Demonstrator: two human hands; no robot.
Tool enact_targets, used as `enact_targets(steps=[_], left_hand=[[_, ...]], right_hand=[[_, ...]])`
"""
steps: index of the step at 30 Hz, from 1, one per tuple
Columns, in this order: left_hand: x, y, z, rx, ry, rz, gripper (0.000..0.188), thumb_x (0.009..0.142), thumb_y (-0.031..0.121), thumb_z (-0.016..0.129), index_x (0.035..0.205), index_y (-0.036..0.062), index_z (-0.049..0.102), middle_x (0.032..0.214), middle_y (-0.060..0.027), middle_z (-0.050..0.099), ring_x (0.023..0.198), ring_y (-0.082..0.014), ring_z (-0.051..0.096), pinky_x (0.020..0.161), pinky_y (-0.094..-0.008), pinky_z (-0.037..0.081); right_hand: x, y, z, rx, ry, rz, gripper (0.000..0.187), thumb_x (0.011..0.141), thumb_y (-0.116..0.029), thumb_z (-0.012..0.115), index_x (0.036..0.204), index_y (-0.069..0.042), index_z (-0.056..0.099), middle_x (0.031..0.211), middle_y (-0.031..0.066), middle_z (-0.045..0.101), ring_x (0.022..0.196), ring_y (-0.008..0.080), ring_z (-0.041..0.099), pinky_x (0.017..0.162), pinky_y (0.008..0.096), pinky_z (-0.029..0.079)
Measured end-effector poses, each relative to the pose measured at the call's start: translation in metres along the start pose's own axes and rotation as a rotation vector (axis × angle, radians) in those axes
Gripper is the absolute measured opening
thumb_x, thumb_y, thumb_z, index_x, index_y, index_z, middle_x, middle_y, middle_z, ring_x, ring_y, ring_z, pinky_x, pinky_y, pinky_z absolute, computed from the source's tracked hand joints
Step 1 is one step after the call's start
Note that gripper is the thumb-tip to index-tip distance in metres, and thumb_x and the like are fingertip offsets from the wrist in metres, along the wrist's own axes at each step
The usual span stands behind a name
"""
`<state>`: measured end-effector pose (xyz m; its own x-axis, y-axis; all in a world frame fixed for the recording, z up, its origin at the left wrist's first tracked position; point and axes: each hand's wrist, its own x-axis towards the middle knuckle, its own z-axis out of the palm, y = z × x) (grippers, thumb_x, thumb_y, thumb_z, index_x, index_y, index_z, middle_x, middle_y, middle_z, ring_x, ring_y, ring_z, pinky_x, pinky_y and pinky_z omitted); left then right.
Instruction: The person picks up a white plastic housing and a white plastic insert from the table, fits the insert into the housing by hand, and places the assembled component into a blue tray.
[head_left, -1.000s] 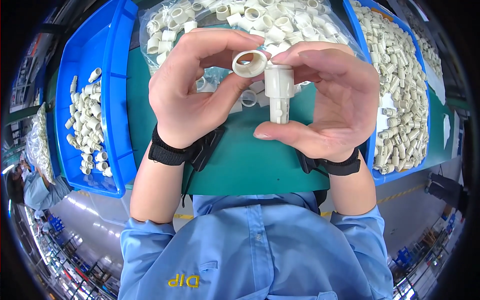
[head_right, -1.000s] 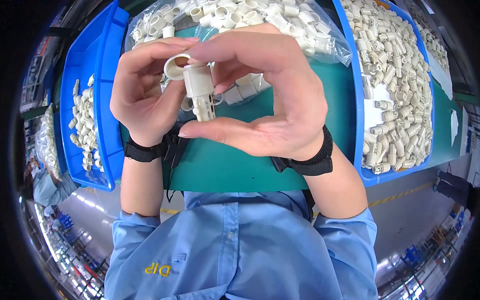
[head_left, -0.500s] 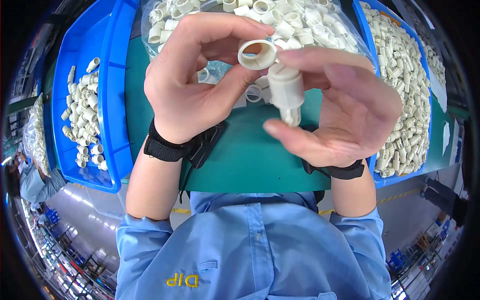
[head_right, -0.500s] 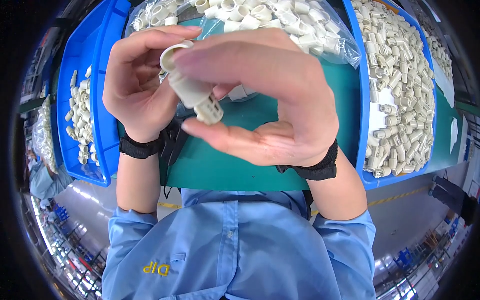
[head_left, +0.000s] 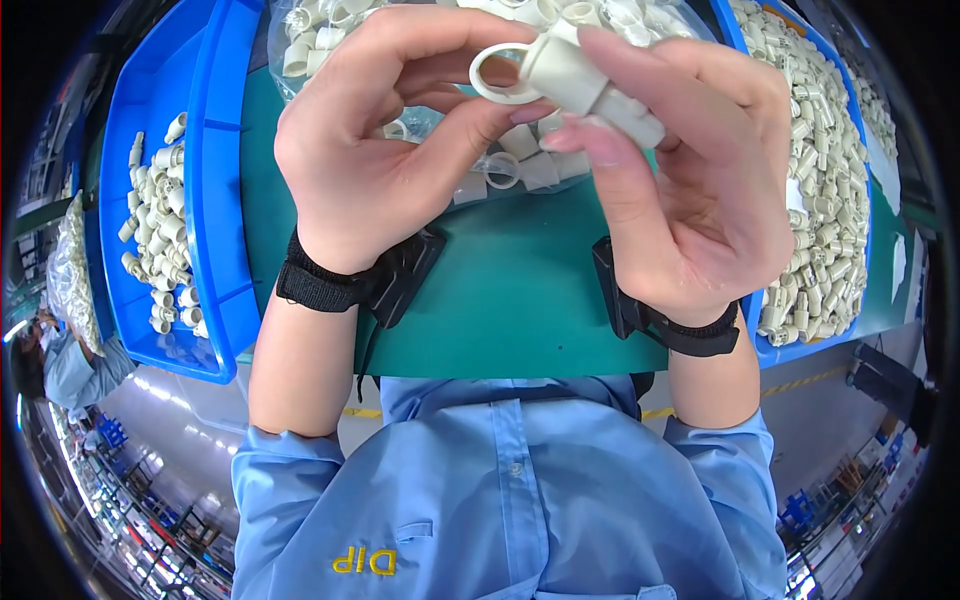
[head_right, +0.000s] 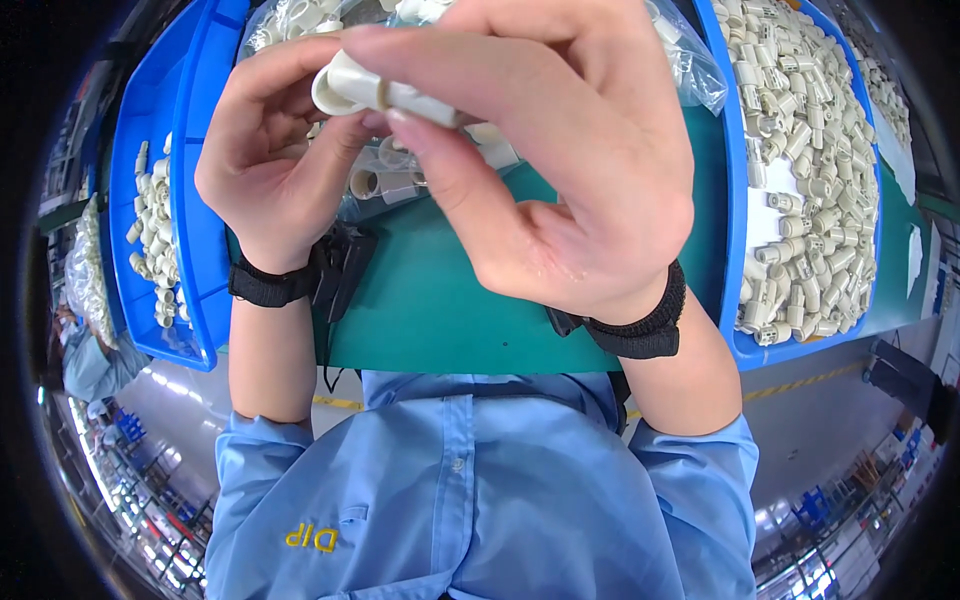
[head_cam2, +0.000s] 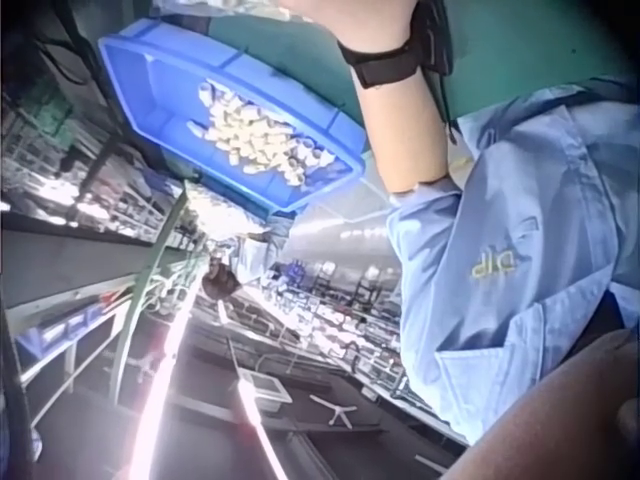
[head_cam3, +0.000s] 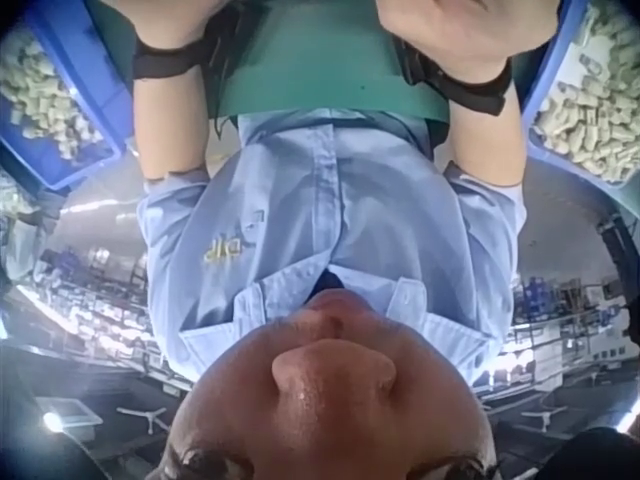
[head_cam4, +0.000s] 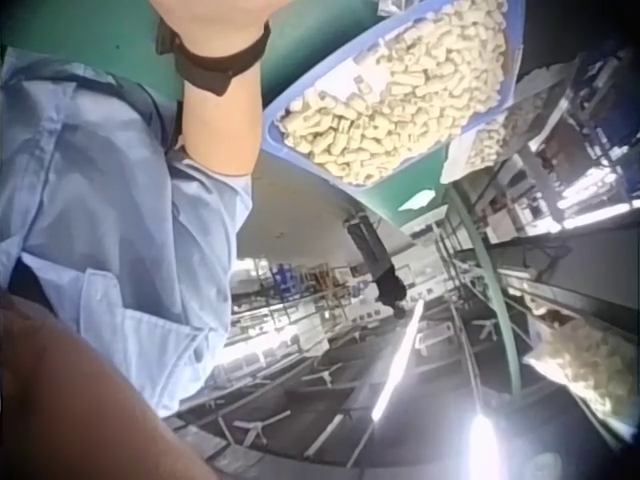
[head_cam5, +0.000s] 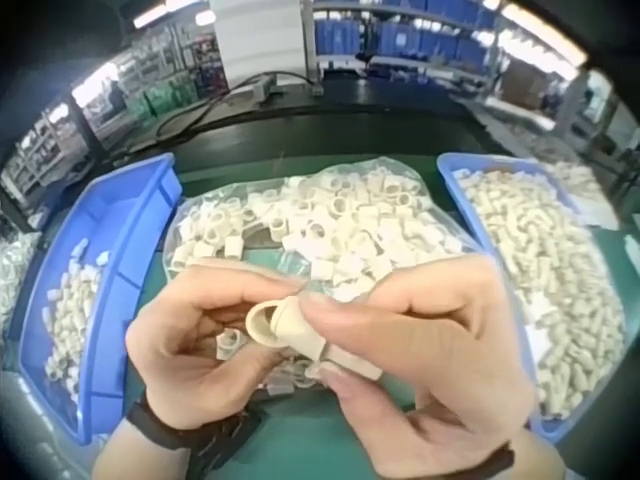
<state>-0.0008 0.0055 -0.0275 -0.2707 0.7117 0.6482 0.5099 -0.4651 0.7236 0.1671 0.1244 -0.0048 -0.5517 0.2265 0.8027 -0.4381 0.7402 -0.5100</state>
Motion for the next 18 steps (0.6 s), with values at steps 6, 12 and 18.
enact_targets(steps=[6, 12, 18], left_hand=[[0.0039, 0.0012, 0.0024, 0.125, -0.003, 0.05, 0.036, 0.083, -0.01, 0.071, 0.115, -0.0096, 0.055, 0.118, -0.0225, 0.064, 0.104, -0.0234, 0.068, 0.084, -0.03, 0.058], [0.0043, 0.0046, 0.0063, 0.145, 0.018, 0.082, 0.034, 0.082, -0.009, 0.071, 0.113, -0.0089, 0.056, 0.117, -0.0224, 0.065, 0.102, -0.0232, 0.068, 0.081, -0.028, 0.059], [0.0018, 0.0029, 0.0061, 0.083, 0.018, 0.043, 0.034, 0.083, -0.008, 0.071, 0.113, -0.009, 0.056, 0.117, -0.0231, 0.064, 0.102, -0.0231, 0.069, 0.081, -0.0272, 0.059]], right_hand=[[0.0012, -0.0093, -0.0017, -0.161, 0.059, -0.028, 0.032, 0.074, 0.011, 0.077, 0.103, 0.014, 0.063, 0.098, 0.0152, 0.06, 0.074, 0.0184, 0.064, 0.065, 0.0241, 0.054], [-0.0007, -0.0056, -0.0005, -0.145, 0.055, -0.051, 0.033, 0.072, 0.009, 0.078, 0.102, 0.013, 0.065, 0.098, 0.0156, 0.061, 0.073, 0.0183, 0.065, 0.064, 0.0239, 0.054], [-0.0006, -0.0024, 0.0006, -0.128, 0.05, -0.088, 0.033, 0.07, 0.008, 0.08, 0.1, 0.011, 0.066, 0.098, 0.0161, 0.061, 0.072, 0.0182, 0.065, 0.062, 0.0238, 0.054]])
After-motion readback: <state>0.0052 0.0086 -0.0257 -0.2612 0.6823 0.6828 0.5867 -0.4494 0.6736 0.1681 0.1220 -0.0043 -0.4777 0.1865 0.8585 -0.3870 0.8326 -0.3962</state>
